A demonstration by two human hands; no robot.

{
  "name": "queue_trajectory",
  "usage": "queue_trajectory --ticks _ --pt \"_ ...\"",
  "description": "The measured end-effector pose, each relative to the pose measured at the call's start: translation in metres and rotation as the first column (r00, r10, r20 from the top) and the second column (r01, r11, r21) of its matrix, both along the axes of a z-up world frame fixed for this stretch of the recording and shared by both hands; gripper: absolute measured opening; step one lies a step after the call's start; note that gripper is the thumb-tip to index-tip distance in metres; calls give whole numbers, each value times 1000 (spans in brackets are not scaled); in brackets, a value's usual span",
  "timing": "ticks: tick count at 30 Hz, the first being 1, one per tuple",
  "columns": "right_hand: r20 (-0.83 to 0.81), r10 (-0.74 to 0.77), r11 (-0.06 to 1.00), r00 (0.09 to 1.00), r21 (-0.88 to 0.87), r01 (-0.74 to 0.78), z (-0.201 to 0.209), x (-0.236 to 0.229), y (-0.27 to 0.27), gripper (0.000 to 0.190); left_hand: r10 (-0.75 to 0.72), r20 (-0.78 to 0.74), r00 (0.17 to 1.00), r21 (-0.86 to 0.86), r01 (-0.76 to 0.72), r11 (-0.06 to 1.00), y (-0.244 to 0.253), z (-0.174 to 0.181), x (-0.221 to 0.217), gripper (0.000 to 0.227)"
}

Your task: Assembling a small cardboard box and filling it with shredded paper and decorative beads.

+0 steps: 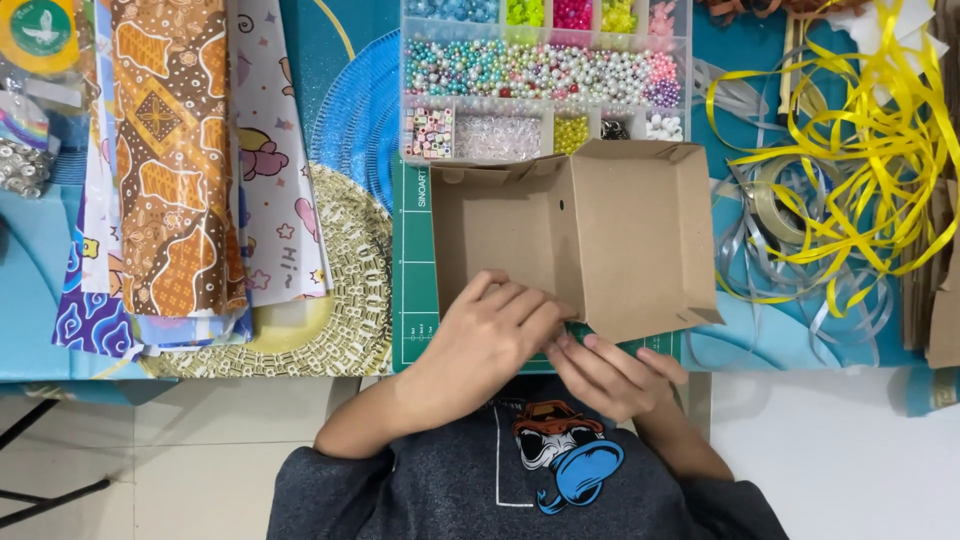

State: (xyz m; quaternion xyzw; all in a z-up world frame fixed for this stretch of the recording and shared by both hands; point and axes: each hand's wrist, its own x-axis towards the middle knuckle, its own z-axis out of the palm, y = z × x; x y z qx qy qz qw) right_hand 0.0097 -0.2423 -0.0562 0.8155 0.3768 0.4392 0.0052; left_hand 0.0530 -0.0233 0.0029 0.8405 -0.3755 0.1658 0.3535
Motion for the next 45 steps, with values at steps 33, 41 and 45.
queue_trajectory --ticks 33,41,45 --pt "280 21 984 960 162 -69 -38 7 5 17 -120 -188 975 64 134 989 15 2 8 17" --pt "214 0 986 977 163 -36 -62 -9 -1 20 -140 -165 976 67 153 986 15 -1 10 17" --pt "205 -33 987 978 159 0 -72 -14 -5 27 -142 -160 977 55 153 987 17 3 10 2"
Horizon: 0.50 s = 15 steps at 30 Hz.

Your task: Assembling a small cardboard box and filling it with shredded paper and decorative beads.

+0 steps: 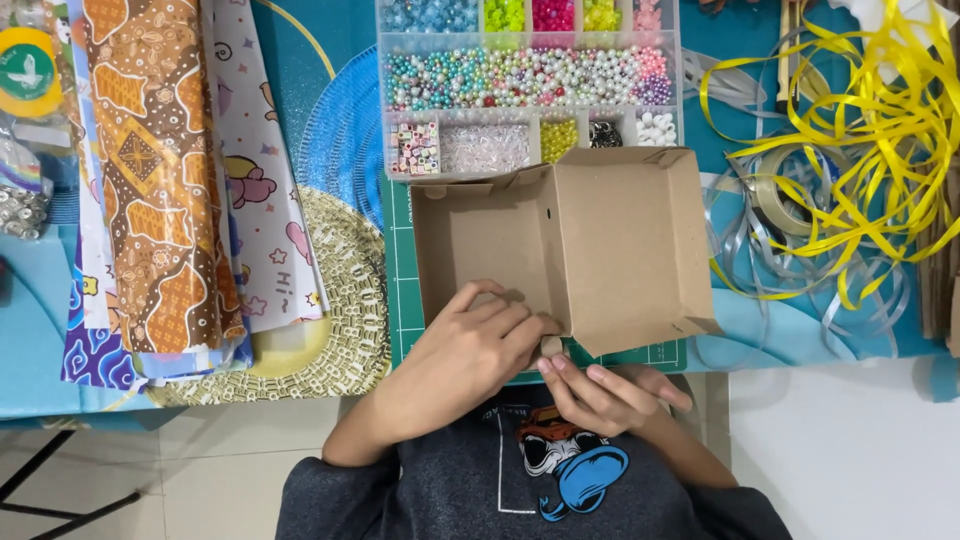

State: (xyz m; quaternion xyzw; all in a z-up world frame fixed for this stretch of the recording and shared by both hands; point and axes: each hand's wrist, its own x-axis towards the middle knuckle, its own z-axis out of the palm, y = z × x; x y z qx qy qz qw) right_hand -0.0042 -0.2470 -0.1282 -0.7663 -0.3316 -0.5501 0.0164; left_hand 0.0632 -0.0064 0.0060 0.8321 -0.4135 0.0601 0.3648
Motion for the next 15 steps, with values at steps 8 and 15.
queue_trajectory --ticks 8,15 --pt "48 1 989 999 -145 6 -14 -1 -9 35 73 40 997 -34 -71 997 -6 3 -4 6" --pt "-9 90 981 996 -173 -91 63 22 4 18 120 25 992 26 -121 992 -9 -2 -9 8"
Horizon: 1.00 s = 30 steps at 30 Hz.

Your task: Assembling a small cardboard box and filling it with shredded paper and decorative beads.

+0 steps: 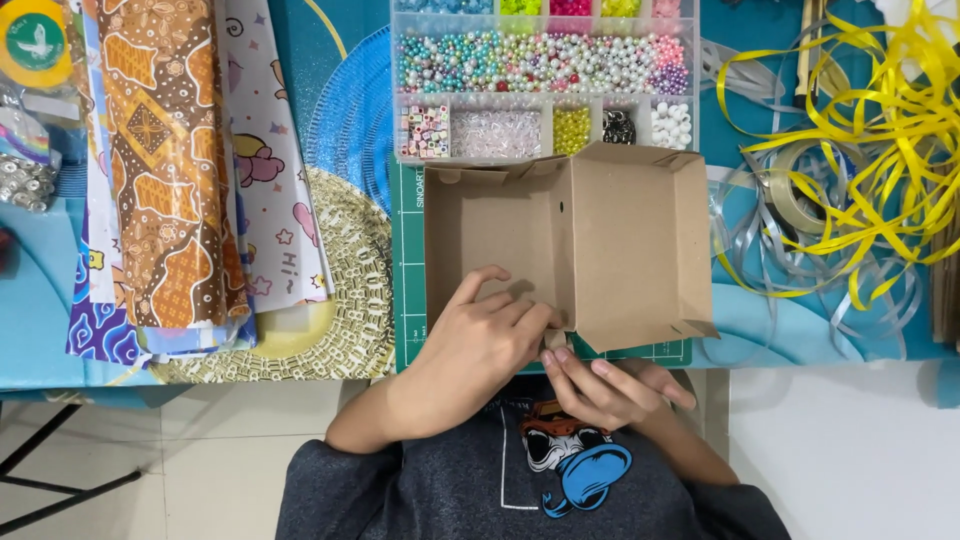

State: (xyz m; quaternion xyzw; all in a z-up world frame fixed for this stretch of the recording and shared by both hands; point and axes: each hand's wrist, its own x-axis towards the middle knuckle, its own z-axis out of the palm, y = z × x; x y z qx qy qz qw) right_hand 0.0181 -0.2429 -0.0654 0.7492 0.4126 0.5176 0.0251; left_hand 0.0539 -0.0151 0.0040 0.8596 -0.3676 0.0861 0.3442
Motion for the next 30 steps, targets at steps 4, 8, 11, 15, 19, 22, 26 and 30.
queue_trajectory --ticks 4,8,11,15,19,22,26,30 --pt "-20 -20 993 1000 120 22 -13 0 11 15 -22 -35 999 -28 21 999 1 -2 2 14" --pt "-30 -11 998 999 60 13 -11 0 7 14 -51 -29 998 -3 51 999 1 0 2 19" --pt "8 -31 993 999 110 30 -42 -13 2 18 -62 -33 998 -23 61 998 -2 -9 -1 26" --pt "-60 -37 995 998 90 42 -65 -24 -9 28 -45 -25 999 -33 44 998 -2 -11 -3 22" --pt "-25 -46 984 999 174 50 -120 -36 -21 20 -64 -27 998 -7 64 998 0 -7 -2 20" --pt "-130 -9 987 992 158 29 -88 -31 -15 22 -23 -4 1000 21 23 1000 0 -1 -2 13" --pt "-192 -29 999 981 36 36 24 -6 5 15 26 16 1000 26 -27 999 -2 2 -6 7" --pt "-191 -290 953 938 33 302 18 -18 5 25 62 36 997 52 -64 997 2 9 -10 9"
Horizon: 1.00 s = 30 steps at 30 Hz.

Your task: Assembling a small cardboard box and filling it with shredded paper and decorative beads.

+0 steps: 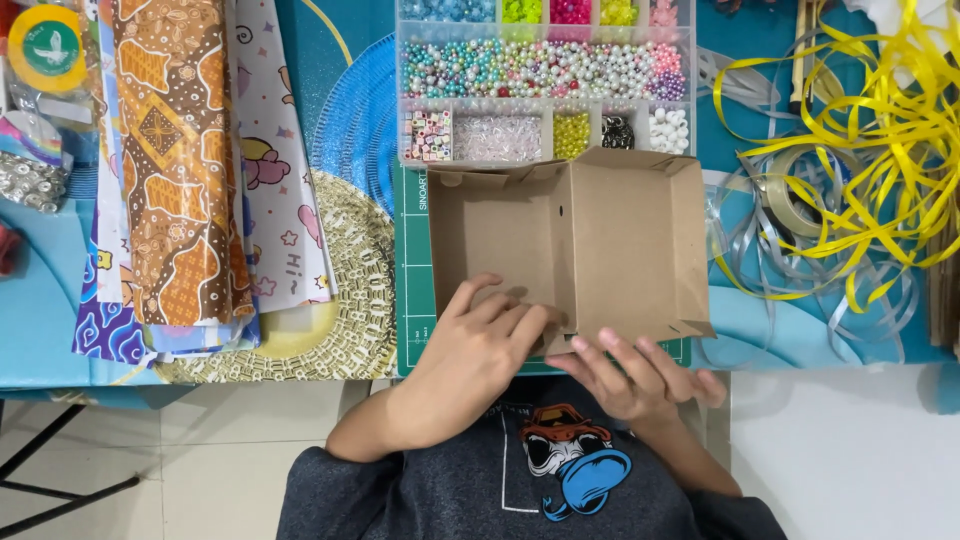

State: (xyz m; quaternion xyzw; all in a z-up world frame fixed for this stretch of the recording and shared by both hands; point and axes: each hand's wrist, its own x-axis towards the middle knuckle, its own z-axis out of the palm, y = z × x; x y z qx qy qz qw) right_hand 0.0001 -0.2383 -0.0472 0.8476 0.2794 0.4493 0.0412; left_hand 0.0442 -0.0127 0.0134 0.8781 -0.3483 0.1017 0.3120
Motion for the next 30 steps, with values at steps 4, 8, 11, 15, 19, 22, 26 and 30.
queue_trajectory --ticks 4,8,11,15,19,22,26,30 --pt "-78 -240 970 968 -67 235 -16 -13 -1 45 -66 -79 995 44 69 997 9 -3 -7 19" --pt "-73 -187 981 980 -61 183 -9 -6 4 38 -93 -83 992 101 101 990 13 -9 -9 45" --pt "-119 -146 986 982 -98 135 7 -4 8 41 -72 -24 997 100 74 992 11 -14 -11 40" --pt "-159 -146 984 976 -120 128 17 -5 12 16 -52 11 999 110 50 993 17 -12 -17 44" --pt "-195 -234 964 953 -172 201 20 -4 14 23 90 61 994 243 -102 965 44 -12 -26 62" --pt "-226 -231 967 946 -164 197 15 -7 12 18 157 37 987 120 -160 980 69 -24 -30 62" --pt "-190 -87 994 978 -75 74 5 -7 15 35 131 -32 991 -95 -133 987 85 -28 -35 60" --pt "-192 174 982 966 -40 -185 6 4 38 21 176 -119 977 -277 -203 939 84 -22 -31 36"
